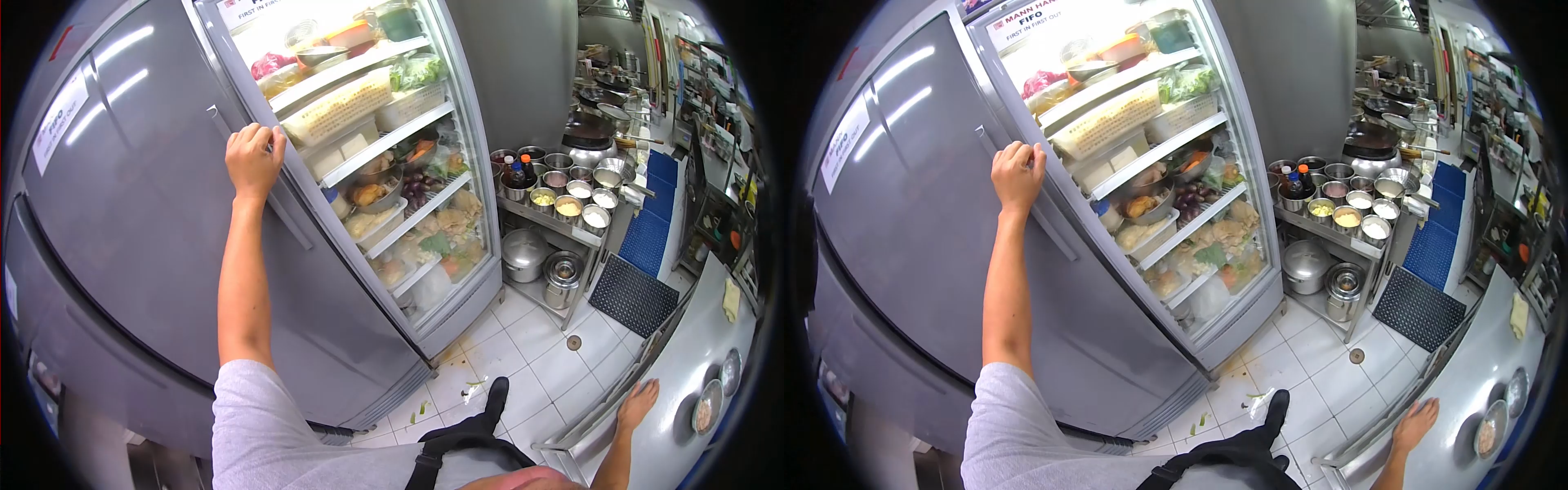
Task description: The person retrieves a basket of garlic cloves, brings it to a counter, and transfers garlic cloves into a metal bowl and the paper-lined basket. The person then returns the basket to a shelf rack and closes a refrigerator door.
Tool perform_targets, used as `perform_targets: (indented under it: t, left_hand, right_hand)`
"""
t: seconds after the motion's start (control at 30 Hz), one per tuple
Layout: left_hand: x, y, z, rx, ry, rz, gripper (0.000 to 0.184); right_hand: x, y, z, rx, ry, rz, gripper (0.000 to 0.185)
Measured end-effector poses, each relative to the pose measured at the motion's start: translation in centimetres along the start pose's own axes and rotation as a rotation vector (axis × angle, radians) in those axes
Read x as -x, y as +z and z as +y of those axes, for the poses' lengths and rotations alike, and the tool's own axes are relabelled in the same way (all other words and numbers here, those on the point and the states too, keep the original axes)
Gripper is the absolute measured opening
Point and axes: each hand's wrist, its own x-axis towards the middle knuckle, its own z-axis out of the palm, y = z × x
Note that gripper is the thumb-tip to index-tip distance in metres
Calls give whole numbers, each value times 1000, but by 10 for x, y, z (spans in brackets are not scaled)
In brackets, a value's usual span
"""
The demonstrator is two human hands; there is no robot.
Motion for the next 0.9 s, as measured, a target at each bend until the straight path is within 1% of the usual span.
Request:
perform_targets:
  t: [0.67, 0.77, 0.83, 0.9]
  left_hand:
    - [1, 1, 1, 4, -3, -14, 29]
    - [-1, 1, 5, -9, -3, 7, 30]
    - [0, 1, 5, -22, 3, -18, 29]
    - [1, -1, 5, -40, -1, -31, 28]
  right_hand:
    - [-1, -8, -7, 28, 26, -39, 53]
    - [-2, -5, -4, 24, 23, -29, 53]
    - [2, -8, -5, 16, 22, -22, 52]
    - [0, 5, 1, 35, 19, 11, 53]
